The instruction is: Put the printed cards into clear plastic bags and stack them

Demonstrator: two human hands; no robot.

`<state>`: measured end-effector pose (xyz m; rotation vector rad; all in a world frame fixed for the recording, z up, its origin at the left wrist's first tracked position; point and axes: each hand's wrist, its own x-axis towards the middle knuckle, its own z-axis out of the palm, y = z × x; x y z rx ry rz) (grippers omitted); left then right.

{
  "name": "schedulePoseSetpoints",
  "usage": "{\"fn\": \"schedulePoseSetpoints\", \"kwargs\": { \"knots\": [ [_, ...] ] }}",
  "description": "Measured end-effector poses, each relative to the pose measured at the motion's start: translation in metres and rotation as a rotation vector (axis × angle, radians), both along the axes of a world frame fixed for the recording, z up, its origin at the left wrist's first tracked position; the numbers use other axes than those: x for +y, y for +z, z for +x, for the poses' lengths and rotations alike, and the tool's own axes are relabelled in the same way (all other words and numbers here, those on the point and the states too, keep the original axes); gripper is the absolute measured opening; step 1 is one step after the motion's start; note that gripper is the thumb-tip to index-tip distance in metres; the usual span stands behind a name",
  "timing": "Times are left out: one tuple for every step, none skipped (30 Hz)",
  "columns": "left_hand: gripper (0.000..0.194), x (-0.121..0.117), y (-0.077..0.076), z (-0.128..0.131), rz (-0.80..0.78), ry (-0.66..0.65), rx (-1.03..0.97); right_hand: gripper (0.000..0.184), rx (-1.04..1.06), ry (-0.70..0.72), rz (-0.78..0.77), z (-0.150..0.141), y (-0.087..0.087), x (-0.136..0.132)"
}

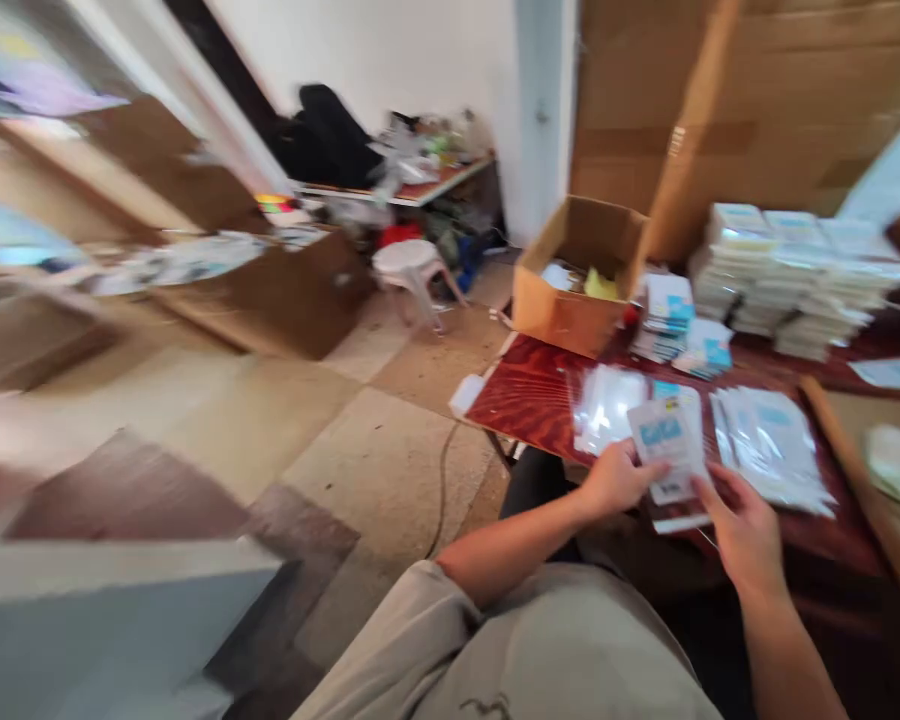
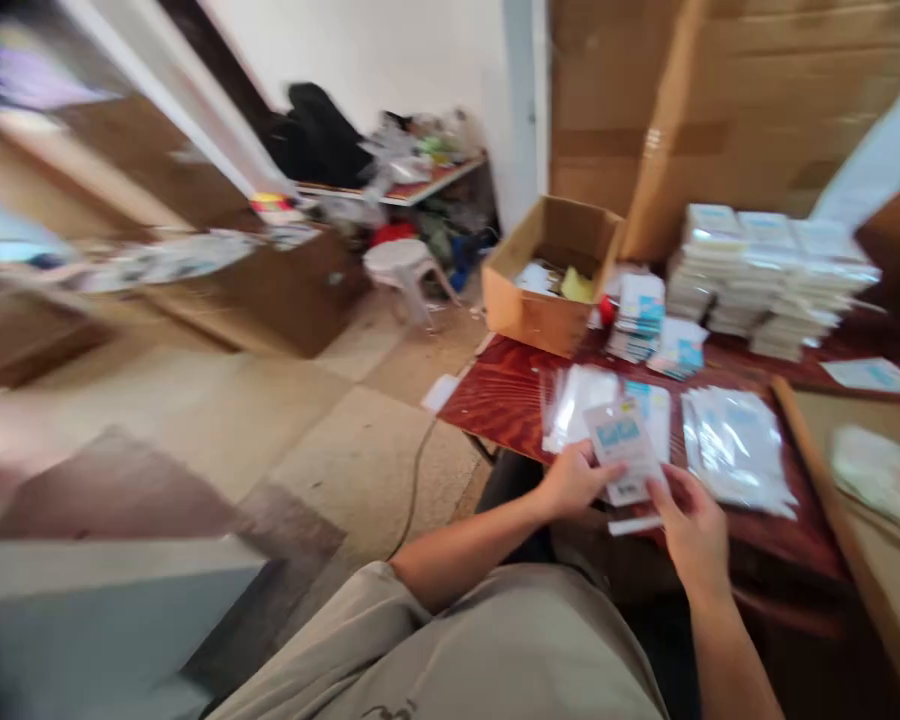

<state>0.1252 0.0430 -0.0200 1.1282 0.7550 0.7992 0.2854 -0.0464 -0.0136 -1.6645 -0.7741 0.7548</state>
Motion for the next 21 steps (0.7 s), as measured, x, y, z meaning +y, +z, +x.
{"fn": "schedulePoseSetpoints", "kwargs": {
  "knots": [
    [0.024,0.005,0.005,-0.002,0.117,0.008,0.173,0.047,0.011,0.013,-0.017,0.007,0.005,0.006],
    [0.021,0.014,0.010,-0.003,0.242,0.067,0.373,0.049,-0.025,-0.032,0.004,0.019,0.009,0.013],
    [0.028,0.026,0.013,-0.005,0.287,0.095,0.439,0.051,-0.096,-0.130,0.038,0.034,0.011,0.021],
    [0.035,0.040,0.015,-0.007,0.312,0.134,0.480,0.054,-0.162,-0.259,0.073,0.053,0.012,0.027],
    [0.041,0.054,0.015,-0.008,0.335,0.186,0.525,0.057,-0.215,-0.377,0.099,0.072,0.010,0.032],
    [0.043,0.068,0.014,-0.009,0.378,0.244,0.593,0.058,-0.278,-0.465,0.083,0.091,0.007,0.036],
    [0.044,0.081,0.011,-0.011,0.492,0.282,0.782,0.055,-0.378,-0.478,0.007,0.107,0.003,0.038],
    [0.047,0.091,0.007,-0.013,0.566,0.272,0.963,0.052,-0.504,-0.475,-0.092,0.118,-0.002,0.039],
    [0.051,0.099,0.004,-0.015,0.577,0.255,1.093,0.050,-0.639,-0.471,-0.178,0.125,-0.007,0.039],
    [0.056,0.105,0.000,-0.017,0.582,0.232,1.190,0.050,-0.769,-0.472,-0.238,0.126,-0.012,0.040],
    [0.059,0.110,-0.003,-0.019,0.567,0.209,1.250,0.049,-0.884,-0.478,-0.253,0.122,-0.016,0.040],
    [0.061,0.113,-0.005,-0.021,0.543,0.190,1.279,0.048,-0.975,-0.463,-0.220,0.115,-0.019,0.041],
    [0.062,0.116,-0.007,-0.022,0.519,0.174,1.285,0.046,-1.043,-0.409,-0.154,0.104,-0.020,0.042],
    [0.062,0.118,-0.008,-0.023,0.493,0.164,1.281,0.043,-1.092,-0.292,-0.075,0.091,-0.020,0.044],
    [0.062,0.119,-0.009,-0.024,0.462,0.153,1.275,0.040,-1.132,-0.098,-0.004,0.077,-0.019,0.047],
    [0.061,0.121,-0.008,-0.024,0.433,0.139,1.274,0.039,-1.174,0.139,0.033,0.064,-0.017,0.051],
    [0.058,0.123,-0.007,-0.025,0.410,0.125,1.281,0.043,-1.230,0.353,0.026,0.053,-0.015,0.056],
    [0.053,0.124,-0.006,-0.025,0.395,0.109,1.295,0.045,-1.295,0.520,-0.018,0.043,-0.012,0.062],
    [0.047,0.125,-0.004,-0.025,0.392,0.093,1.317,0.044,-1.342,0.636,-0.064,0.036,-0.010,0.067],
    [0.042,0.126,-0.002,-0.026,0.405,0.072,1.340,0.041,-1.367,0.699,-0.102,0.031,-0.009,0.072],
    [0.039,0.126,0.000,-0.027,0.430,0.049,1.361,0.040,-1.380,0.734,-0.127,0.028,-0.008,0.075]
  ]
}}
